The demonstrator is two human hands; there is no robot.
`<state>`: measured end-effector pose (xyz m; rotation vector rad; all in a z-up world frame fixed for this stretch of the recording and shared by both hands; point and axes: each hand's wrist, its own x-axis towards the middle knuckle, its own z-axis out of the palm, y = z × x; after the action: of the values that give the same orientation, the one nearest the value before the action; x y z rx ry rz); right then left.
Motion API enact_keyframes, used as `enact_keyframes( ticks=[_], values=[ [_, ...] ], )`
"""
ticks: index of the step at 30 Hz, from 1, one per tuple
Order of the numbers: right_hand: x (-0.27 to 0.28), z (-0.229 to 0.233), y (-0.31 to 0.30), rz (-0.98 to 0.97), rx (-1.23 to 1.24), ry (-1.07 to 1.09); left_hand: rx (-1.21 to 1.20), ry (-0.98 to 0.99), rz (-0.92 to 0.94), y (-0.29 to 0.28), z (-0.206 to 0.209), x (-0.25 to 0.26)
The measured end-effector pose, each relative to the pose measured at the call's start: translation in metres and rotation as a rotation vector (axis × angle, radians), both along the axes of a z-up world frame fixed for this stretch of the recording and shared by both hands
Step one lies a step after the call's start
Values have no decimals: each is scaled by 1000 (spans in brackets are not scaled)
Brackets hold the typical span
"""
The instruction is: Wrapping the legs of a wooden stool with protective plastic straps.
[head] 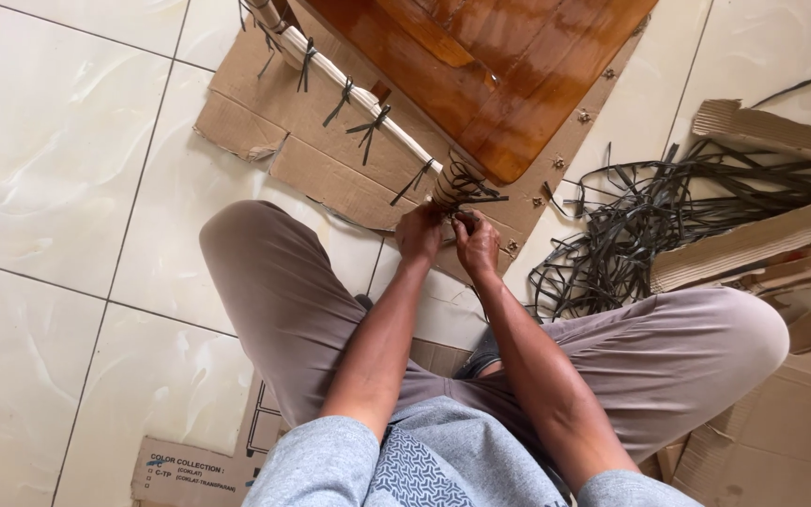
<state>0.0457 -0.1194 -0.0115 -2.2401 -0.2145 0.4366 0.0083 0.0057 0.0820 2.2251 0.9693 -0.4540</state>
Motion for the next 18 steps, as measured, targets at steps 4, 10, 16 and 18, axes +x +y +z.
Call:
enact_keyframes(
  ticks=[4,10,16,18],
  values=[
    [9,-16,-12,5,-95,-167,-101,-26,161,5,7,0],
    [7,-20,-20,4,-161,-229,-102,-27,200,12,-44,11],
    [-2,-20,-23,48,-178,-214,-207,-121,421,1,-47,3],
    [-3,-22,-23,62,-155,-223,-236,-163,511,-6,-86,6]
  ],
)
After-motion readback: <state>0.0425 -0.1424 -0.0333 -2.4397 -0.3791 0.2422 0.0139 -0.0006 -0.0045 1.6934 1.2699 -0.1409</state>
